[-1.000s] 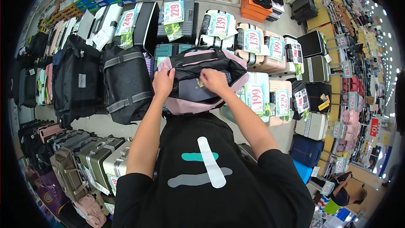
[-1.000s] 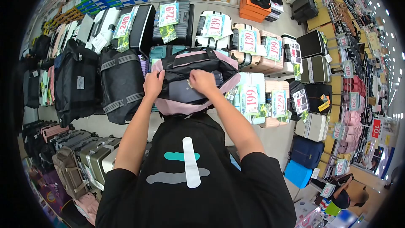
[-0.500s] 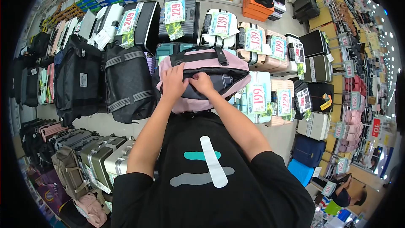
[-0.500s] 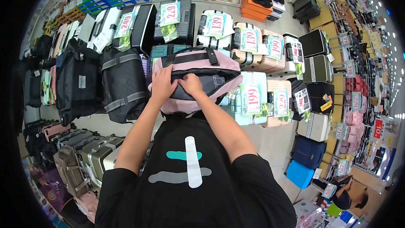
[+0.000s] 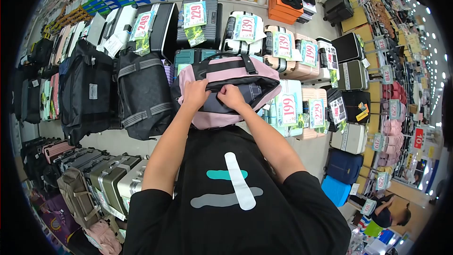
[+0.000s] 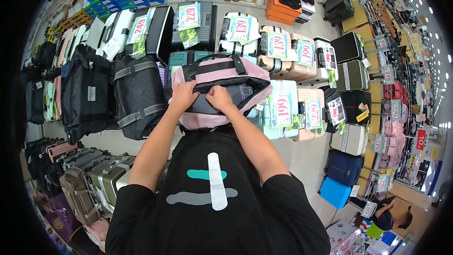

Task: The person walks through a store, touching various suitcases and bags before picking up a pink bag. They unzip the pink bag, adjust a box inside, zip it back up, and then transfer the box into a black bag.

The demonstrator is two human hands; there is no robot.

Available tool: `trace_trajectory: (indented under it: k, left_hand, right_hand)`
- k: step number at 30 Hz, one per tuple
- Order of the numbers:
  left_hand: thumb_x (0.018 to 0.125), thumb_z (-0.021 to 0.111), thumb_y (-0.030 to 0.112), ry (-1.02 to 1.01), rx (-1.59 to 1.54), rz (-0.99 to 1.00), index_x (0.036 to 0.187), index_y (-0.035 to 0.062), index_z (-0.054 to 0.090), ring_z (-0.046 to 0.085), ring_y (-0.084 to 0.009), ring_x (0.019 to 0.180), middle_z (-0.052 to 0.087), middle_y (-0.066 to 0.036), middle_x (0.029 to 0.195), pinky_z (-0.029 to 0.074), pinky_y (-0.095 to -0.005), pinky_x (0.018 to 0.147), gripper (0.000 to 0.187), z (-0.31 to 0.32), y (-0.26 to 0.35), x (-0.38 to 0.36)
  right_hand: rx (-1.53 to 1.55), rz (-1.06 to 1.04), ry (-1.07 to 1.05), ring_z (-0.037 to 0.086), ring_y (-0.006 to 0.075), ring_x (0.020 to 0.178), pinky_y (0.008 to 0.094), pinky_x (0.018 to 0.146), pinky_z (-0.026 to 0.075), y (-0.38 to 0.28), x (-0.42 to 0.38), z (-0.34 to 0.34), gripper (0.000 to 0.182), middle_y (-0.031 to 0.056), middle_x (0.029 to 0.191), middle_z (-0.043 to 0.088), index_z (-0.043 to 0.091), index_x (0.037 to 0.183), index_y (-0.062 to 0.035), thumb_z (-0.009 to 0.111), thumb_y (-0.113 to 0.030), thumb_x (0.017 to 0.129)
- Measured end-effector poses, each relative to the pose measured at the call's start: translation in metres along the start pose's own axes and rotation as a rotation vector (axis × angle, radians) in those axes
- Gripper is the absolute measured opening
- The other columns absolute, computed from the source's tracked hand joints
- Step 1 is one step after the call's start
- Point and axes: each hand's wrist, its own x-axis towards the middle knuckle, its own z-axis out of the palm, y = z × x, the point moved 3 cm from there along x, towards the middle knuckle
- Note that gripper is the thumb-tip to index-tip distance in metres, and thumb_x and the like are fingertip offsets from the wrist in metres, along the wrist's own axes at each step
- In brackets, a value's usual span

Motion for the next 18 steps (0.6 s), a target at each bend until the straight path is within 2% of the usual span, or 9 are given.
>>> trace_trajectory:
  k: [5, 11, 15, 18]
  left_hand:
    - [0.079, 0.075, 0.027, -0.008, -0.032, 0.043, 0.094, 0.0079, 0.062, 0.067, -0.0346, 0.086, 0.07, -0.014, 0.086, 0.045, -0.0466, 0.076, 0.027, -0.004, -0.001, 0.0]
    - [0.081, 0.073, 0.025, 0.017, -0.075, 0.054, 0.094, 0.0072, 0.061, 0.066, -0.0362, 0.086, 0.069, -0.014, 0.086, 0.045, -0.0473, 0.076, 0.025, -0.013, 0.002, 0.002]
    - [0.082, 0.071, 0.023, 0.052, -0.101, 0.09, 0.095, 0.0072, 0.062, 0.066, -0.0364, 0.085, 0.069, -0.015, 0.086, 0.046, -0.0475, 0.075, 0.022, -0.02, 0.001, 0.004]
    - [0.083, 0.071, 0.021, 0.058, -0.133, 0.128, 0.094, 0.0074, 0.064, 0.065, -0.0366, 0.085, 0.068, -0.015, 0.086, 0.046, -0.0477, 0.074, 0.019, -0.023, 0.0, 0.005]
  right_hand:
    - [-0.105, -0.032, 0.03, 0.068, 0.0398, 0.08, 0.0484, 0.073, 0.054, -0.003, -0.005, -0.024, 0.015, 0.0178, 0.082, 0.07, 0.067, 0.079, -0.0073, 0.066, -0.022, 0.08]
    - [-0.275, -0.133, 0.063, 0.068, 0.0396, 0.081, 0.049, 0.075, 0.054, -0.012, -0.006, -0.034, 0.016, 0.0179, 0.084, 0.07, 0.066, 0.088, -0.0066, 0.065, -0.022, 0.084]
    - [-0.164, -0.168, 0.115, 0.068, 0.0395, 0.081, 0.0487, 0.074, 0.054, -0.019, -0.007, -0.036, 0.017, 0.0182, 0.085, 0.07, 0.068, 0.088, -0.0059, 0.063, -0.022, 0.085]
    - [-0.12, -0.117, 0.123, 0.068, 0.0392, 0.08, 0.0485, 0.073, 0.054, -0.024, -0.006, -0.028, 0.02, 0.0191, 0.083, 0.07, 0.071, 0.084, -0.0049, 0.062, -0.023, 0.086]
